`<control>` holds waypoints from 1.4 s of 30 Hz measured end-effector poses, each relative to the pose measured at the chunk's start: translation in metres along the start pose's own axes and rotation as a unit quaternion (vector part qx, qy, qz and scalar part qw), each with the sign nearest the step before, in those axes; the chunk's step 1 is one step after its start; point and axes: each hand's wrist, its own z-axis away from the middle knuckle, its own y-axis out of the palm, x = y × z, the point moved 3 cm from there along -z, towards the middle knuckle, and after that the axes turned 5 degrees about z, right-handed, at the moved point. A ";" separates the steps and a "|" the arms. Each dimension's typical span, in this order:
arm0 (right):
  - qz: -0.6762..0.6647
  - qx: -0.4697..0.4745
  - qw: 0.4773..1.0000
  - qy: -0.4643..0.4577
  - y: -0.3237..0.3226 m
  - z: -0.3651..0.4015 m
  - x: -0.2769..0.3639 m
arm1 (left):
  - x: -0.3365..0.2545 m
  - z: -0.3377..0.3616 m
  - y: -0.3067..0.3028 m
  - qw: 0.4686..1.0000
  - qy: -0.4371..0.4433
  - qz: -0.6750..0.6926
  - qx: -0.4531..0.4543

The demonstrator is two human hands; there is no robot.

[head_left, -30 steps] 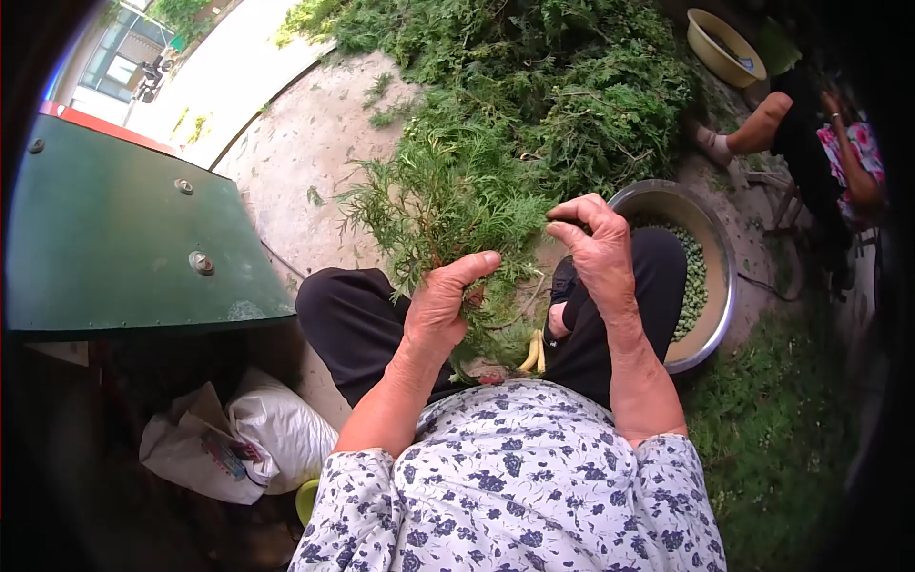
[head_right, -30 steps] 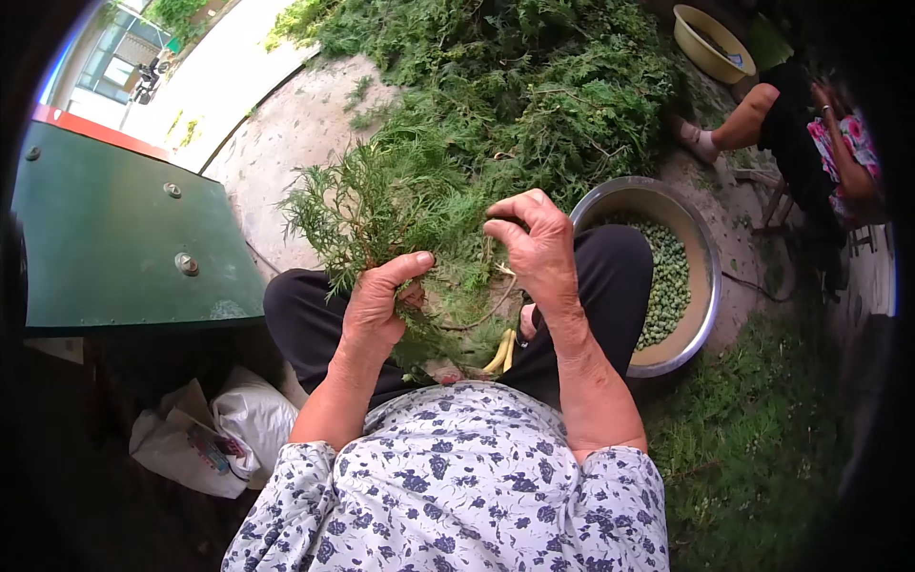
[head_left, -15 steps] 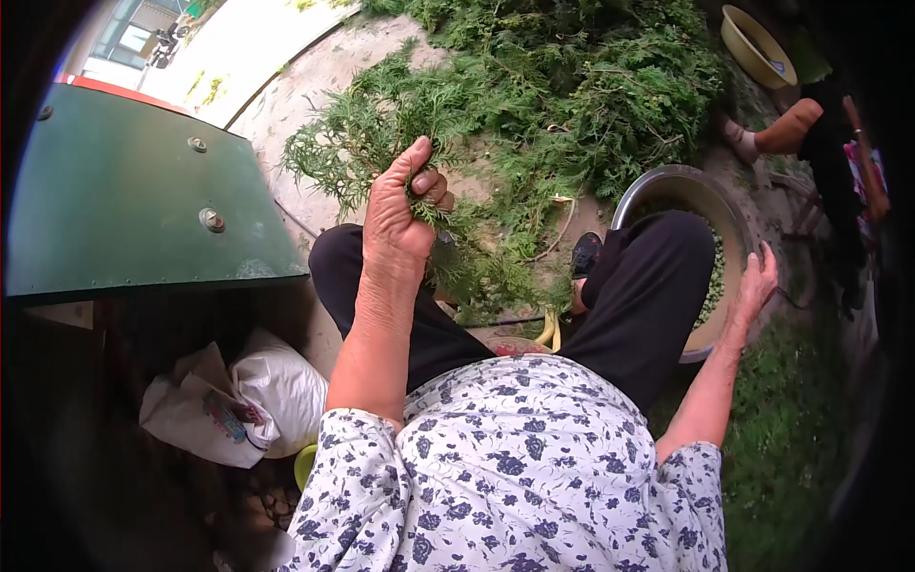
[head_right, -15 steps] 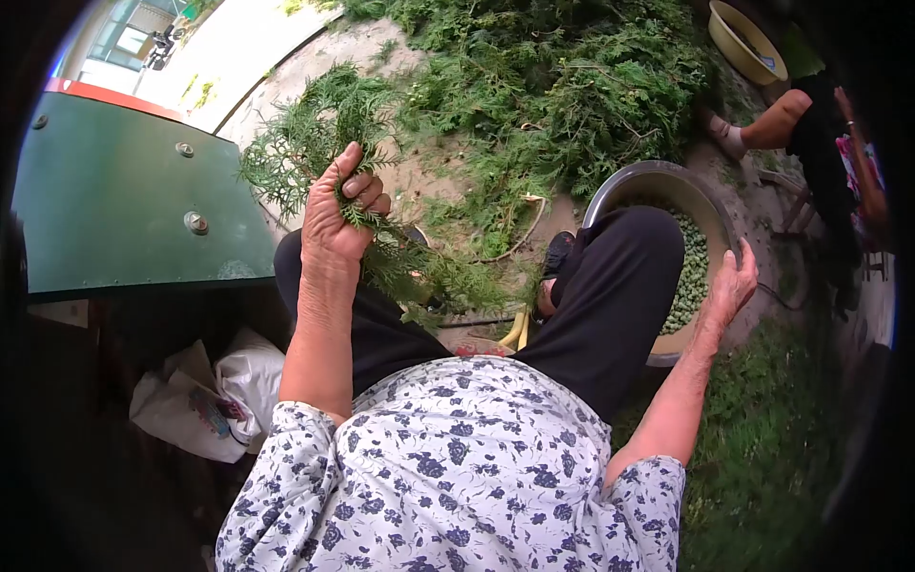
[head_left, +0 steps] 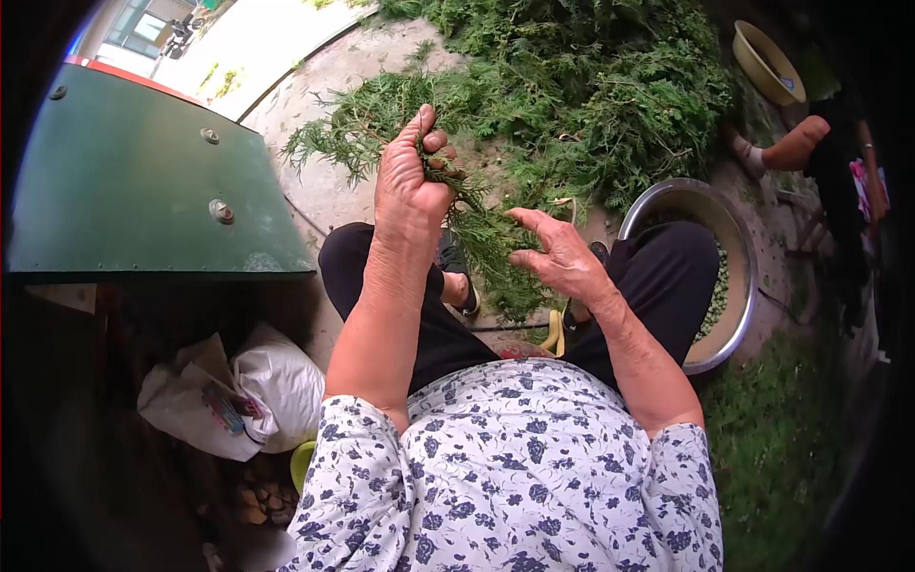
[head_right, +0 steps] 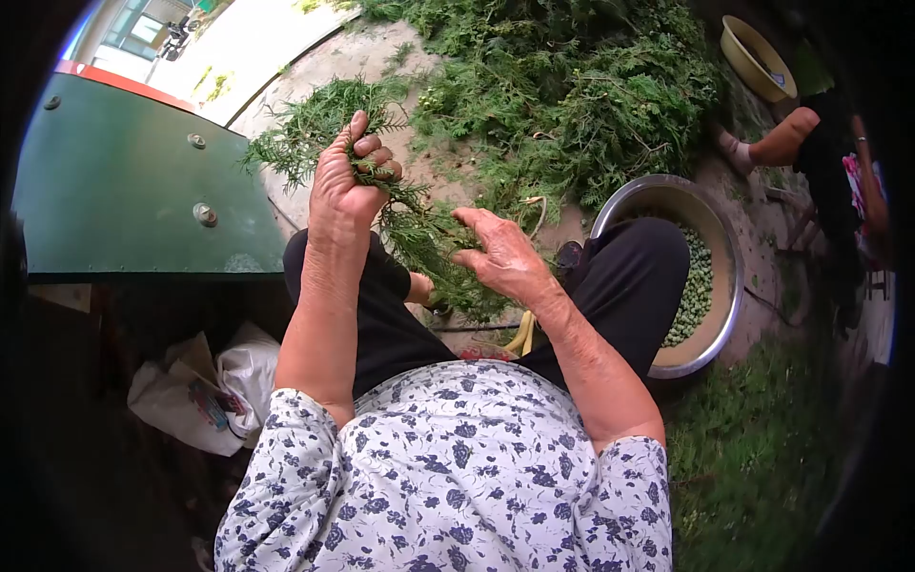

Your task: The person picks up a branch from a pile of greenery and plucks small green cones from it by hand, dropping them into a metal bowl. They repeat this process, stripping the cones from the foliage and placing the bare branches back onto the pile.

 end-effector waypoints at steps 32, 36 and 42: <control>-0.325 -0.116 0.932 0.115 -0.033 0.000 -0.027 | 0.050 0.013 -0.056 0.995 -0.088 -0.010 0.047; -0.356 -0.132 0.921 0.092 -0.046 -0.004 -0.014 | 0.054 0.023 -0.044 0.994 -0.104 0.000 0.040; -0.324 -0.108 0.939 0.042 -0.046 -0.009 0.002 | 0.055 0.026 -0.045 0.994 -0.101 0.002 0.038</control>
